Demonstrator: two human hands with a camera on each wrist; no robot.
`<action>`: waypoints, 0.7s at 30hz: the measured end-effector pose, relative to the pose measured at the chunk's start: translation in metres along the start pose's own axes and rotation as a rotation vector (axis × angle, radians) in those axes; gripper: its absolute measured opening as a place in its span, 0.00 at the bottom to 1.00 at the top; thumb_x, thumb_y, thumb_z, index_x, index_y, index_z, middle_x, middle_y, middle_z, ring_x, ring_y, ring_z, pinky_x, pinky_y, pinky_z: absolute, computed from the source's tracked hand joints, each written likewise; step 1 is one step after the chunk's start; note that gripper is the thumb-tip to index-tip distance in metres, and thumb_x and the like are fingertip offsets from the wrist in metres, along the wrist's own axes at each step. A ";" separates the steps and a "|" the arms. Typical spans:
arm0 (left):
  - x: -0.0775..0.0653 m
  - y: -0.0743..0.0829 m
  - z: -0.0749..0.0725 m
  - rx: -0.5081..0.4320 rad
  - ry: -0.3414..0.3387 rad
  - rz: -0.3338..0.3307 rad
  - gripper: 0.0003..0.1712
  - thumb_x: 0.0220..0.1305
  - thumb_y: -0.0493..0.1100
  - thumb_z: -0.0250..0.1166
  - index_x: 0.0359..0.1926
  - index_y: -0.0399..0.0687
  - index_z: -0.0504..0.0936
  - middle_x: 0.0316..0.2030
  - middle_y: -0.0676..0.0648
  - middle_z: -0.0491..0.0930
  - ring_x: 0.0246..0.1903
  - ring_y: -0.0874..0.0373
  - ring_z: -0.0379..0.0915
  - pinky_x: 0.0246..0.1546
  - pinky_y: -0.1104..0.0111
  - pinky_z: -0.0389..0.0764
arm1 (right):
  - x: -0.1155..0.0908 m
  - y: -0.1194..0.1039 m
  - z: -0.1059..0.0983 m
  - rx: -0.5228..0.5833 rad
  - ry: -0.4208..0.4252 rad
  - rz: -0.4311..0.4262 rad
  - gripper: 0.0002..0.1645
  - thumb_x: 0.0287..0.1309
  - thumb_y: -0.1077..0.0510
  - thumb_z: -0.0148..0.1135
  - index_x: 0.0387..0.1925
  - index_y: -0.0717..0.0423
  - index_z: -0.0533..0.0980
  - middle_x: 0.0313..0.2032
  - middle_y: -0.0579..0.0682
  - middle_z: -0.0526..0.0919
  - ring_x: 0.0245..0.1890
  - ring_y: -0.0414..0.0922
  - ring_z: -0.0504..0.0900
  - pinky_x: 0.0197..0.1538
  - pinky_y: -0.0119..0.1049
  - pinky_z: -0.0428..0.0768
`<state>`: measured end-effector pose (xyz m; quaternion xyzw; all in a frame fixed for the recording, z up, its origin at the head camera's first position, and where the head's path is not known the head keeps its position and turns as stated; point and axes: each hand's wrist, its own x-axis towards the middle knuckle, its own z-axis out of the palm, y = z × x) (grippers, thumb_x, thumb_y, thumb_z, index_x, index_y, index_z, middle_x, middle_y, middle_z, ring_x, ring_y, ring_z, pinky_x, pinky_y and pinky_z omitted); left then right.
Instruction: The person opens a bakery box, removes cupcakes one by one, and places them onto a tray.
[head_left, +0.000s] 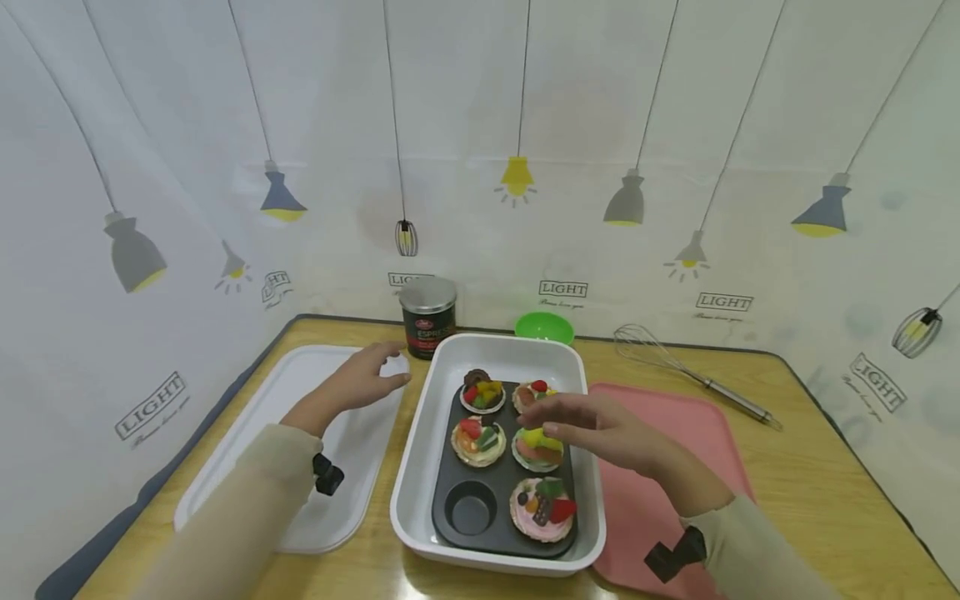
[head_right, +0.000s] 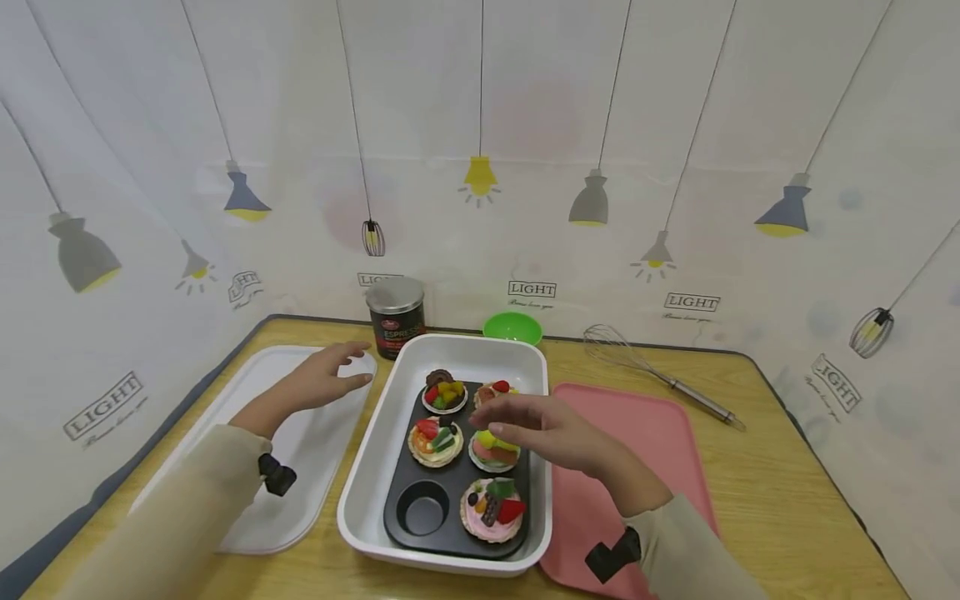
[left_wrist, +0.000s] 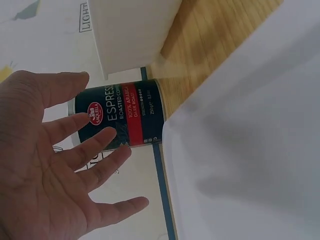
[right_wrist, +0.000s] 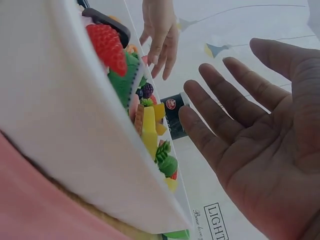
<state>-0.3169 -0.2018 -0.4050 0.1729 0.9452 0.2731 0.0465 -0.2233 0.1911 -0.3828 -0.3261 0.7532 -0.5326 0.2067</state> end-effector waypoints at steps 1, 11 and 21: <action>0.002 0.002 0.001 -0.017 -0.003 0.004 0.37 0.72 0.51 0.61 0.74 0.37 0.63 0.67 0.31 0.68 0.65 0.33 0.65 0.62 0.42 0.68 | -0.002 0.001 0.000 0.007 -0.001 -0.002 0.19 0.75 0.55 0.54 0.62 0.51 0.76 0.60 0.51 0.80 0.65 0.48 0.73 0.62 0.35 0.72; 0.032 0.018 0.028 -0.244 -0.018 0.058 0.36 0.73 0.49 0.60 0.74 0.38 0.62 0.69 0.34 0.66 0.67 0.37 0.64 0.65 0.44 0.65 | -0.014 0.013 0.019 0.010 -0.097 -0.112 0.17 0.75 0.61 0.52 0.60 0.54 0.77 0.55 0.56 0.83 0.57 0.56 0.80 0.57 0.43 0.79; 0.047 0.010 0.063 -0.526 0.056 -0.052 0.40 0.72 0.53 0.62 0.78 0.47 0.57 0.71 0.36 0.63 0.67 0.38 0.65 0.60 0.47 0.73 | -0.021 0.024 0.031 0.049 -0.118 -0.178 0.16 0.74 0.63 0.53 0.58 0.58 0.78 0.53 0.61 0.83 0.50 0.51 0.83 0.49 0.42 0.83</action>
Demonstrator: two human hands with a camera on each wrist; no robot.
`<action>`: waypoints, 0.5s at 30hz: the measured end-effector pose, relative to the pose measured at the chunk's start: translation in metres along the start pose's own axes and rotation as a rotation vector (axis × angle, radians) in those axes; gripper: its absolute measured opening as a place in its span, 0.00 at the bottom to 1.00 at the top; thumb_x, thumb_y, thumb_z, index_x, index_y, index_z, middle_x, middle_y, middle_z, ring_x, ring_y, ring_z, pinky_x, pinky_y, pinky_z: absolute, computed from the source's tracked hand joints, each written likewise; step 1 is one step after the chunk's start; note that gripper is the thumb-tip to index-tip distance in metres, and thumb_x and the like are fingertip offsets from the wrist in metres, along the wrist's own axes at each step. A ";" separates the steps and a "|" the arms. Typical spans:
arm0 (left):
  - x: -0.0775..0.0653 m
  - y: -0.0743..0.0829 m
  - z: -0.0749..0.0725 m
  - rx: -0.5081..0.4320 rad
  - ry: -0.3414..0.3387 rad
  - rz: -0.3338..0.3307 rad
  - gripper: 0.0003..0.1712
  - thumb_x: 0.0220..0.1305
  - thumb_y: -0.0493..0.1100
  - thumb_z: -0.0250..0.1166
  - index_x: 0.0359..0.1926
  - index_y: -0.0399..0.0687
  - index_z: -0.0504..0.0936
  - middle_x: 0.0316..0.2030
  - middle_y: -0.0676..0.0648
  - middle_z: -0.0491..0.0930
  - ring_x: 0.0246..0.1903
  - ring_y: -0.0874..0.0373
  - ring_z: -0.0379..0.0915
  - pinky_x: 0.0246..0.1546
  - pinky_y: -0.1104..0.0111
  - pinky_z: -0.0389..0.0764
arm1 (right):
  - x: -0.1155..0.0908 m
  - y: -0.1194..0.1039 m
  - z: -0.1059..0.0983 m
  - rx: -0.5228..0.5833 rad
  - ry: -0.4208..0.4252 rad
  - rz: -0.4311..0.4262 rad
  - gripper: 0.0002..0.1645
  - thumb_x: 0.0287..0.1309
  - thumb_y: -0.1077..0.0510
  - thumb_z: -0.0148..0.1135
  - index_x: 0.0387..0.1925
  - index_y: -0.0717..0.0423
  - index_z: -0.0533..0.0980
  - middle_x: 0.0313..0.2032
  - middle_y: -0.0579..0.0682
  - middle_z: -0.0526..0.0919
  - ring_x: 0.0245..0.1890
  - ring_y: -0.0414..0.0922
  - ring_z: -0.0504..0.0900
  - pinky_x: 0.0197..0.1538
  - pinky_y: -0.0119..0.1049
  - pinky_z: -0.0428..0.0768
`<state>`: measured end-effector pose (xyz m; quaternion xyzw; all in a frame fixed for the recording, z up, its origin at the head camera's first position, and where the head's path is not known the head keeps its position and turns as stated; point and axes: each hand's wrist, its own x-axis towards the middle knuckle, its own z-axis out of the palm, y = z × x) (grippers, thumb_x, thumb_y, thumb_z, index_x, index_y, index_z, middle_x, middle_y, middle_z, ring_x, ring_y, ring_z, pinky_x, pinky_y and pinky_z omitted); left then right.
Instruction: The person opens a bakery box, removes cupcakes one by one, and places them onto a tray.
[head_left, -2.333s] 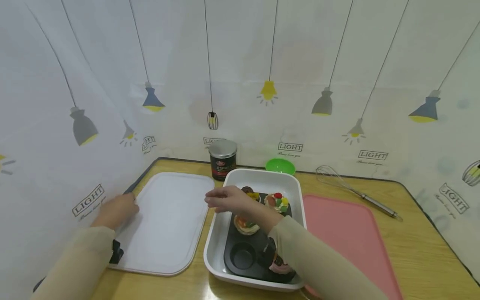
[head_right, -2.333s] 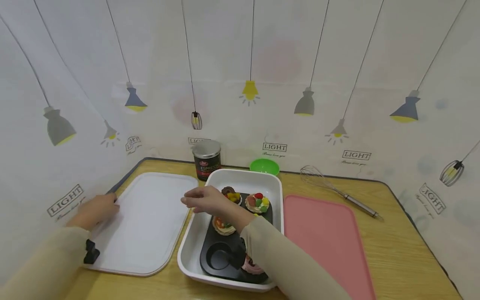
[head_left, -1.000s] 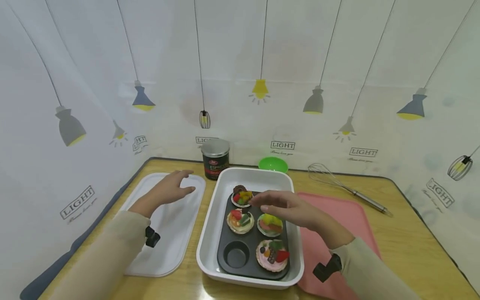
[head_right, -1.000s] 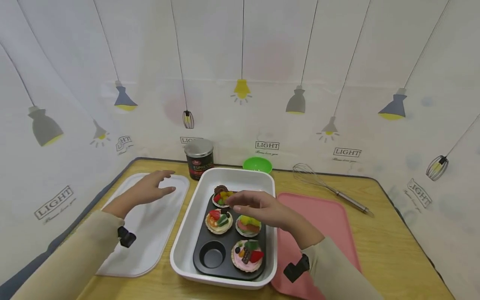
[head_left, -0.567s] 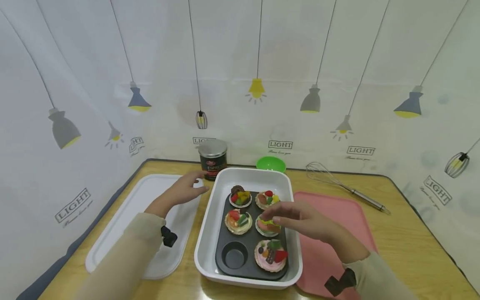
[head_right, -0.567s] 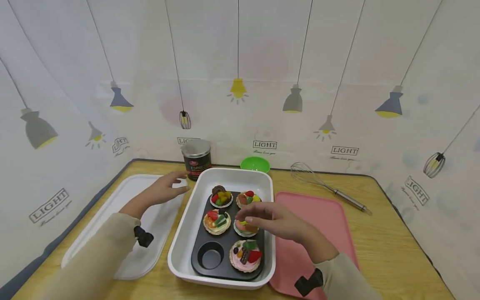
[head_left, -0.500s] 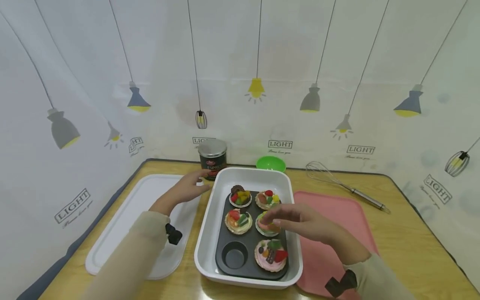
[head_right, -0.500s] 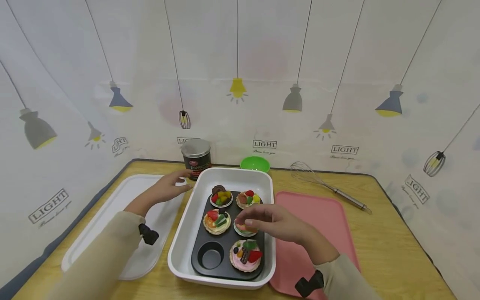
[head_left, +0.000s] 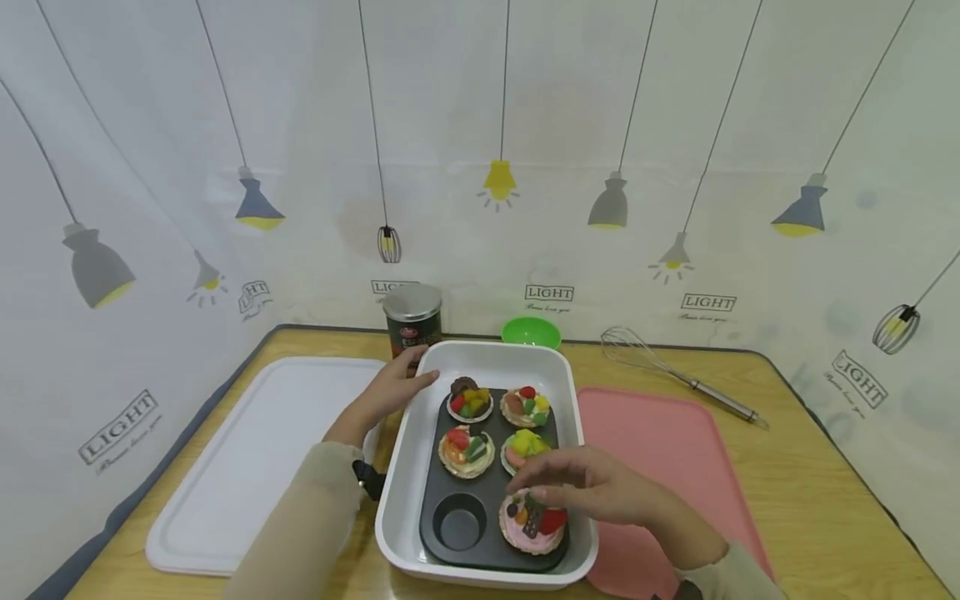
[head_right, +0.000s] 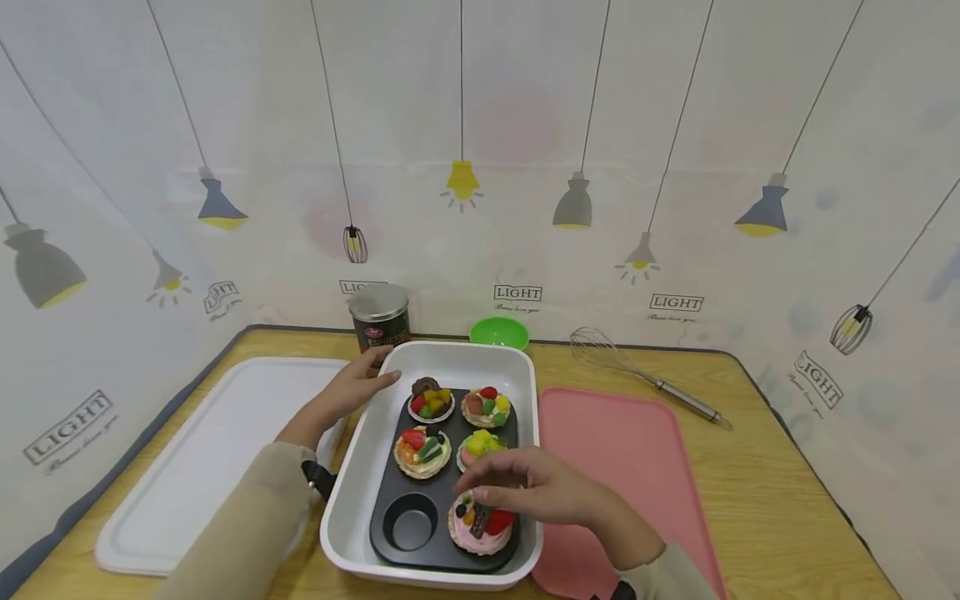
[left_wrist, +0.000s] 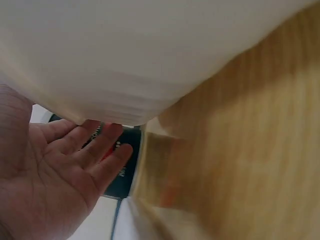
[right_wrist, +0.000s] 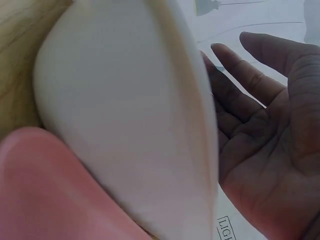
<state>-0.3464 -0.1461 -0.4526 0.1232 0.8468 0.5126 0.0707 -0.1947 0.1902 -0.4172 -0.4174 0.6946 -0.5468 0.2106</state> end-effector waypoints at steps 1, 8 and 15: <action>-0.001 -0.003 0.002 -0.033 0.021 -0.008 0.39 0.72 0.52 0.62 0.77 0.49 0.58 0.71 0.37 0.64 0.67 0.39 0.65 0.60 0.47 0.72 | 0.000 0.001 0.002 -0.013 0.007 -0.004 0.16 0.73 0.63 0.54 0.58 0.57 0.78 0.53 0.60 0.83 0.50 0.51 0.83 0.49 0.42 0.83; -0.009 -0.017 0.010 -0.145 0.075 0.004 0.32 0.74 0.45 0.58 0.76 0.51 0.62 0.69 0.36 0.67 0.67 0.38 0.64 0.63 0.46 0.69 | -0.003 0.005 0.014 -0.225 0.045 -0.044 0.18 0.67 0.58 0.64 0.57 0.50 0.79 0.54 0.48 0.84 0.60 0.49 0.78 0.60 0.39 0.76; -0.002 -0.022 0.008 -0.271 0.035 0.032 0.32 0.75 0.43 0.56 0.77 0.49 0.60 0.73 0.37 0.60 0.70 0.40 0.60 0.64 0.47 0.68 | -0.003 0.000 0.015 -0.487 -0.035 -0.065 0.27 0.63 0.47 0.69 0.62 0.43 0.74 0.57 0.39 0.79 0.59 0.42 0.75 0.62 0.36 0.73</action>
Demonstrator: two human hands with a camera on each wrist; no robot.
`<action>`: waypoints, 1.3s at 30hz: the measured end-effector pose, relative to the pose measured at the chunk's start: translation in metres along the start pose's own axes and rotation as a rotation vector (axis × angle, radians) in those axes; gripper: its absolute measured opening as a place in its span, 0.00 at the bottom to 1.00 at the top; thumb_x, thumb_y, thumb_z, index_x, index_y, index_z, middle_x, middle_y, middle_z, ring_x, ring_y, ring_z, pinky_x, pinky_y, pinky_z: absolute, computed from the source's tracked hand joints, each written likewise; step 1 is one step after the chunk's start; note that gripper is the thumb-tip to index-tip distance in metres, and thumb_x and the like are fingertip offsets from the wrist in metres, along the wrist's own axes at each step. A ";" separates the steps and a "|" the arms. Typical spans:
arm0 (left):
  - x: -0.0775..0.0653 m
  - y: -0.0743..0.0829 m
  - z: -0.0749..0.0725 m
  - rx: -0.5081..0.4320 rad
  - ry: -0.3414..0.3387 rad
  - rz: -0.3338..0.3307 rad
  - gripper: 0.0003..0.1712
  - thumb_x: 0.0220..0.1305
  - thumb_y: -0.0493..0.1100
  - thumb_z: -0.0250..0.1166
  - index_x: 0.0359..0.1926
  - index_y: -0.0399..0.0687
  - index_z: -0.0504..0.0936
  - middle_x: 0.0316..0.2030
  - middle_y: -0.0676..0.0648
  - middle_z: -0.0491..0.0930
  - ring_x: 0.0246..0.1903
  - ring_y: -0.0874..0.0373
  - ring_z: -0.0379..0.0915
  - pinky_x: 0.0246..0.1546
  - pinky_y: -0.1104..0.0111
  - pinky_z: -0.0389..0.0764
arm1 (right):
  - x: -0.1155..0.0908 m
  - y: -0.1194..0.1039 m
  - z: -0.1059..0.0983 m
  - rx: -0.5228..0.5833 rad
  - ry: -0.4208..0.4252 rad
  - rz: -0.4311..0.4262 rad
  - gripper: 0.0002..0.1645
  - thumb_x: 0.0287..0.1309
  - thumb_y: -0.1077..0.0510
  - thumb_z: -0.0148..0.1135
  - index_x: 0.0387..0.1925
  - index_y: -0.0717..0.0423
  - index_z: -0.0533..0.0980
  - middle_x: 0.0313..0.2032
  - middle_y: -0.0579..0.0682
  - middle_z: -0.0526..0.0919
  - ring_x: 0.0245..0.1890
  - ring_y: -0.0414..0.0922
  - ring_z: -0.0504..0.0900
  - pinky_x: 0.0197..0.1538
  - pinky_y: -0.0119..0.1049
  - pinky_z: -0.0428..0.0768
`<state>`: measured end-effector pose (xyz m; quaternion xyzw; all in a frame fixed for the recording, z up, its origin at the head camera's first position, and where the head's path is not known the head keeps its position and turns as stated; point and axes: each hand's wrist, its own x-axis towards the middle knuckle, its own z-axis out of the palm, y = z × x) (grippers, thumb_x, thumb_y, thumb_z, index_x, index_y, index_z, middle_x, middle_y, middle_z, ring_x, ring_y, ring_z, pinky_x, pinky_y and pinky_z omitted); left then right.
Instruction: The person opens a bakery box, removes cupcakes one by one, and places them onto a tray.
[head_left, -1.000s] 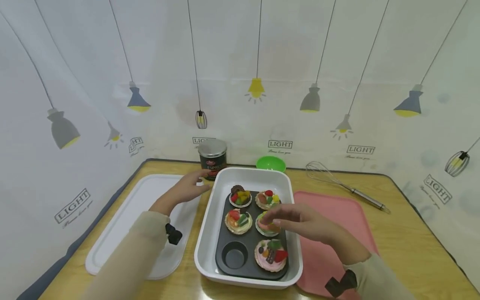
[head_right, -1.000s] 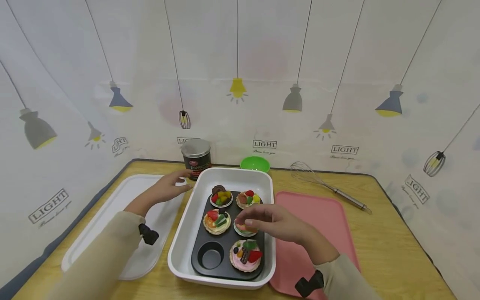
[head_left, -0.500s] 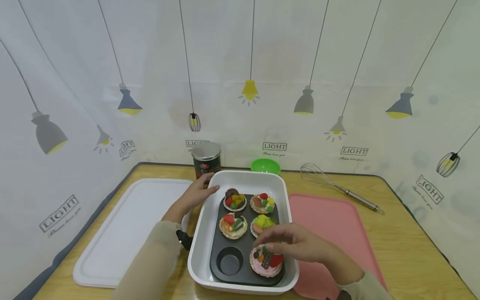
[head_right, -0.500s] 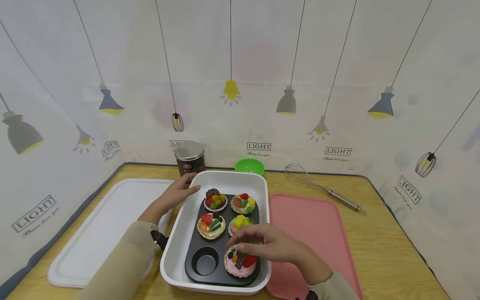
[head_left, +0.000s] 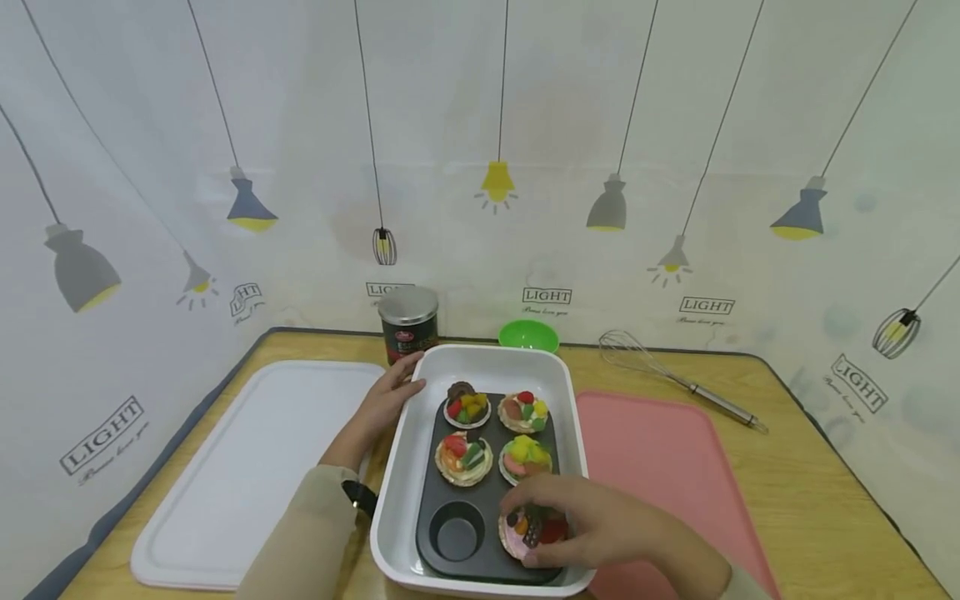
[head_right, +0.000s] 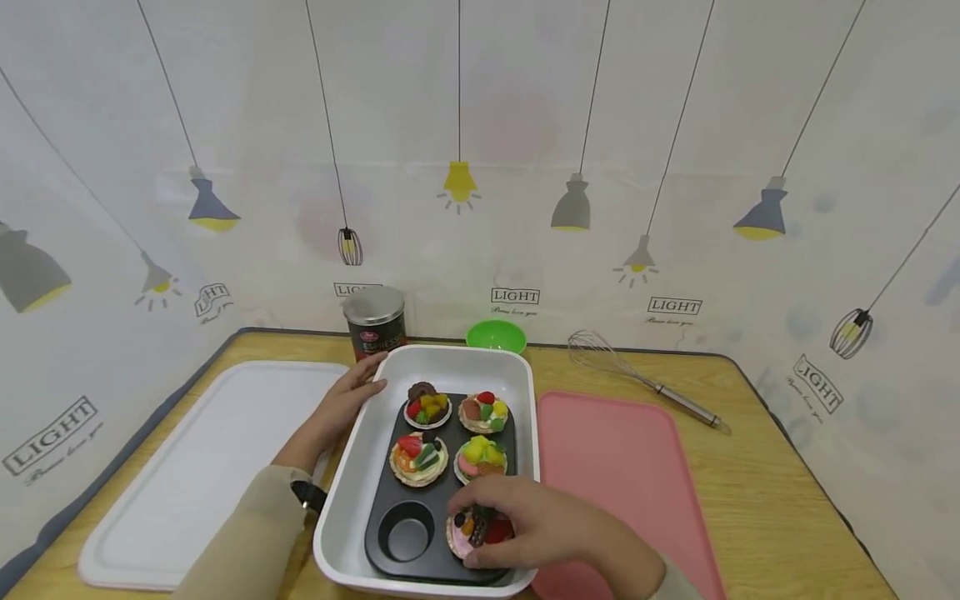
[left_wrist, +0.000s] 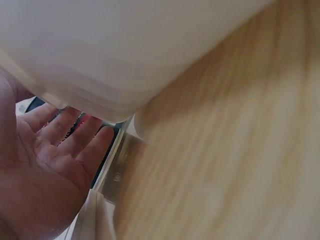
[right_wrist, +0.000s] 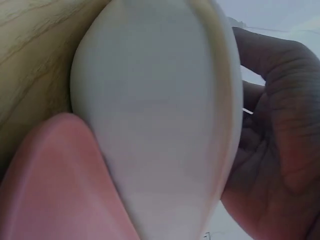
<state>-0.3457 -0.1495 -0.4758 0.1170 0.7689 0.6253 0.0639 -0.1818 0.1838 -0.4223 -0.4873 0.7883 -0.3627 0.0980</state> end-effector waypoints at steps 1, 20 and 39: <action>0.000 -0.001 -0.001 -0.017 -0.006 0.002 0.32 0.76 0.42 0.56 0.77 0.48 0.59 0.74 0.37 0.60 0.70 0.40 0.60 0.65 0.48 0.68 | 0.000 -0.001 0.000 -0.028 -0.014 0.002 0.28 0.62 0.46 0.69 0.63 0.42 0.73 0.58 0.38 0.78 0.58 0.40 0.75 0.60 0.35 0.74; 0.000 -0.006 -0.002 -0.084 -0.030 0.036 0.33 0.76 0.44 0.56 0.77 0.48 0.59 0.75 0.38 0.58 0.68 0.40 0.63 0.60 0.52 0.73 | 0.000 0.000 0.008 -0.375 -0.020 0.160 0.37 0.52 0.39 0.76 0.62 0.38 0.73 0.59 0.40 0.75 0.67 0.47 0.71 0.61 0.44 0.76; -0.002 -0.004 -0.001 -0.088 -0.022 0.024 0.33 0.76 0.44 0.56 0.78 0.49 0.58 0.76 0.40 0.57 0.70 0.41 0.61 0.64 0.51 0.69 | 0.002 0.002 0.011 -0.361 0.033 0.143 0.38 0.46 0.44 0.79 0.60 0.43 0.74 0.56 0.39 0.76 0.64 0.45 0.73 0.61 0.43 0.76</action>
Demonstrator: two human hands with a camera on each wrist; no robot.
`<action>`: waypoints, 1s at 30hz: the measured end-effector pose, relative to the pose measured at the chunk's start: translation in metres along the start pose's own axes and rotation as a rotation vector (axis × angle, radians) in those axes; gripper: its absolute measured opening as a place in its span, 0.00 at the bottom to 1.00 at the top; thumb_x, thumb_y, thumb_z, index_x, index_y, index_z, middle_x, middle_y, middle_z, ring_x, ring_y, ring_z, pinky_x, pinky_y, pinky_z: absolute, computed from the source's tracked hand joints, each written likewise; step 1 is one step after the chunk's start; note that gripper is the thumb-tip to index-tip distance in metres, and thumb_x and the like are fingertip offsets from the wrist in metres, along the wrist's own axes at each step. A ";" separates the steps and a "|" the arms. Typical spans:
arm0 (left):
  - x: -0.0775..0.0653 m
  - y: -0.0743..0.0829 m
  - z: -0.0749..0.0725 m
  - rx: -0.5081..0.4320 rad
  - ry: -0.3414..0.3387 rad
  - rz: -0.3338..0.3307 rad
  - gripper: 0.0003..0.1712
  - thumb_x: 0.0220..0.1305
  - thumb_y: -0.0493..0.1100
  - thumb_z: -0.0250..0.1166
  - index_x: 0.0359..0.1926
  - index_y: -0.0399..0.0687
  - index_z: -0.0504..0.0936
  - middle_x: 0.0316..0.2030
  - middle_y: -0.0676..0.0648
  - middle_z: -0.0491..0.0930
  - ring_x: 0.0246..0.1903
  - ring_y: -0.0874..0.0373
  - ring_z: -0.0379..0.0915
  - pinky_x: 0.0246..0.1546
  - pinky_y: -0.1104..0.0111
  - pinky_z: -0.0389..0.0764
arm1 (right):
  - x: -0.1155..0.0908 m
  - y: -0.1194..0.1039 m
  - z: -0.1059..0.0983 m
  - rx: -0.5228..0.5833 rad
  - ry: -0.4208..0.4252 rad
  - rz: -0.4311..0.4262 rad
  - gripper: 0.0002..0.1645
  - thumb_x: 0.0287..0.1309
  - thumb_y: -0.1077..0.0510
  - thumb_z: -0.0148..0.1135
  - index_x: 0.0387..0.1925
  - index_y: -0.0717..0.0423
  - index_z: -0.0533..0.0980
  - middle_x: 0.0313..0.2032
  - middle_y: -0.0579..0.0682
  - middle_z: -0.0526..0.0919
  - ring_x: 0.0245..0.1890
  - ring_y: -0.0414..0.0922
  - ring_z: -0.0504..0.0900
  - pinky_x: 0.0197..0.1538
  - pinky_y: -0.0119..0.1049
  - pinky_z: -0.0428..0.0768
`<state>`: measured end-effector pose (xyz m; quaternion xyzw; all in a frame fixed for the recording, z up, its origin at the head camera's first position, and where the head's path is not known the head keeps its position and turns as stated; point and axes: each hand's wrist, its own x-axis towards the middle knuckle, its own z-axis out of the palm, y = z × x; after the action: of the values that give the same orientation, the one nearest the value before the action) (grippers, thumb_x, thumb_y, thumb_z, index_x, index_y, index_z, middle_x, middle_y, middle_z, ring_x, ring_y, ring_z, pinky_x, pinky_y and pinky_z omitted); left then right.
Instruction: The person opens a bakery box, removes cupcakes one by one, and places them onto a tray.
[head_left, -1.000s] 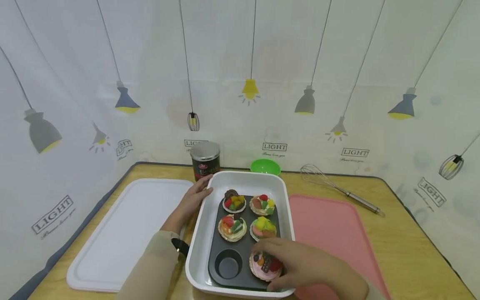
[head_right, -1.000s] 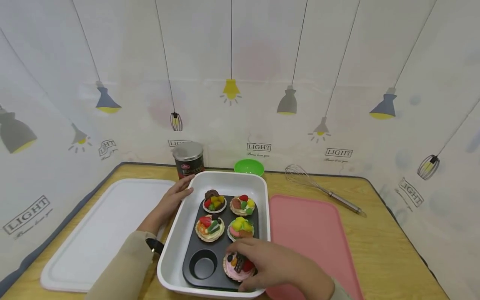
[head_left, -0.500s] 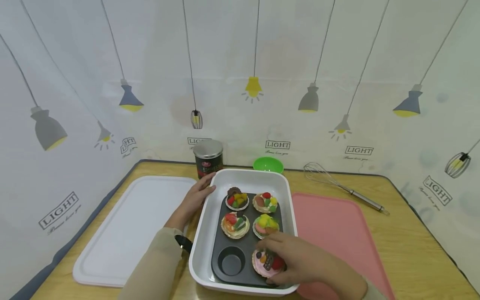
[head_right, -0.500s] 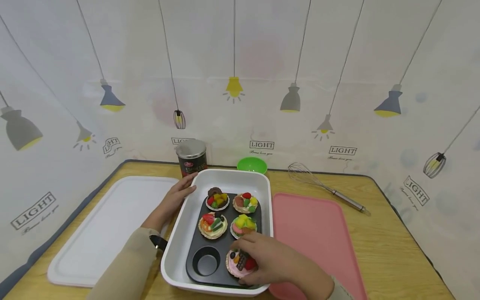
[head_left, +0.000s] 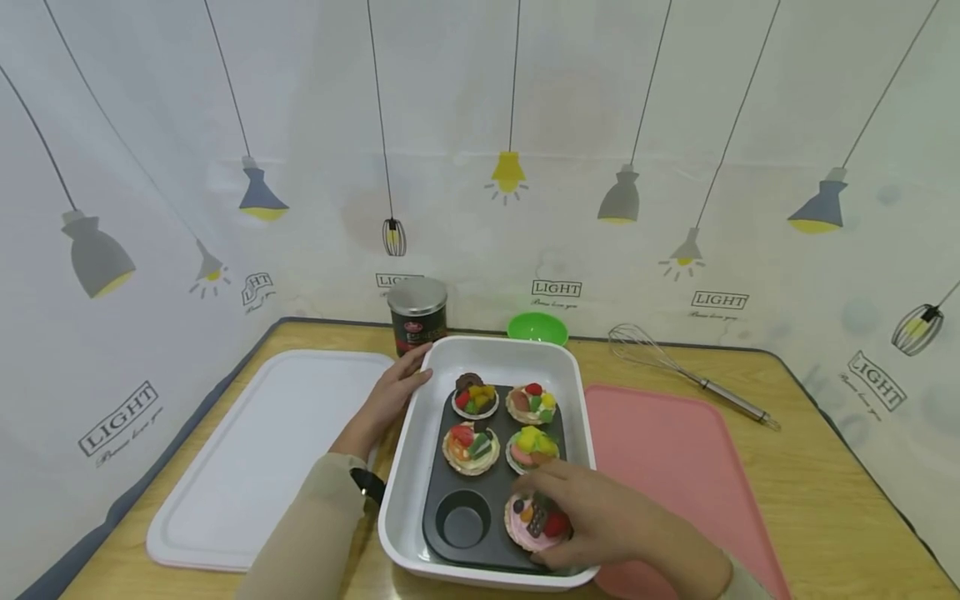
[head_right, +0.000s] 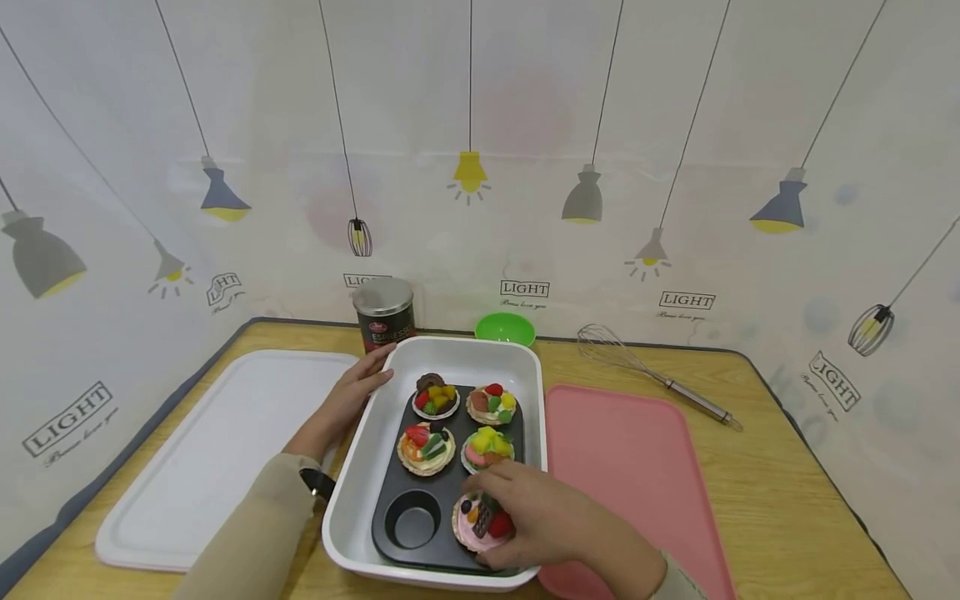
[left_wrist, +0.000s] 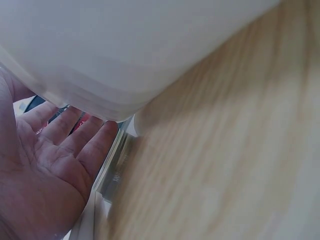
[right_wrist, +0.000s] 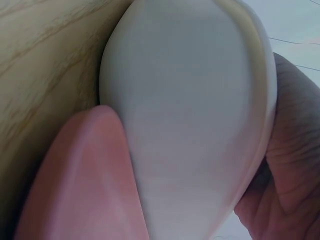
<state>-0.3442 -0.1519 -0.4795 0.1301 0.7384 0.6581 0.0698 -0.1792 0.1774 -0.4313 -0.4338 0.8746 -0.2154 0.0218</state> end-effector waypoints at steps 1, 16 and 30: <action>0.000 0.000 0.000 0.000 0.001 -0.001 0.33 0.76 0.44 0.56 0.78 0.49 0.58 0.76 0.40 0.56 0.70 0.41 0.60 0.64 0.50 0.68 | 0.000 0.000 0.000 0.000 -0.002 0.005 0.38 0.46 0.44 0.79 0.60 0.42 0.74 0.56 0.39 0.76 0.64 0.45 0.73 0.61 0.43 0.76; 0.000 0.000 0.001 0.018 0.007 -0.014 0.33 0.77 0.44 0.55 0.78 0.49 0.58 0.76 0.40 0.56 0.71 0.42 0.58 0.67 0.48 0.65 | -0.003 0.000 0.002 -0.006 0.028 -0.022 0.35 0.50 0.41 0.77 0.58 0.43 0.75 0.54 0.39 0.76 0.53 0.37 0.76 0.55 0.37 0.78; -0.001 0.006 0.001 -0.009 -0.012 -0.034 0.34 0.77 0.42 0.54 0.78 0.46 0.56 0.76 0.39 0.55 0.71 0.40 0.58 0.66 0.47 0.66 | 0.001 0.000 0.000 0.006 0.013 0.022 0.36 0.48 0.44 0.76 0.60 0.44 0.76 0.58 0.44 0.78 0.65 0.49 0.73 0.62 0.45 0.75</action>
<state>-0.3423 -0.1506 -0.4740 0.1210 0.7369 0.6595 0.0860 -0.1797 0.1771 -0.4313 -0.4228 0.8788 -0.2205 0.0198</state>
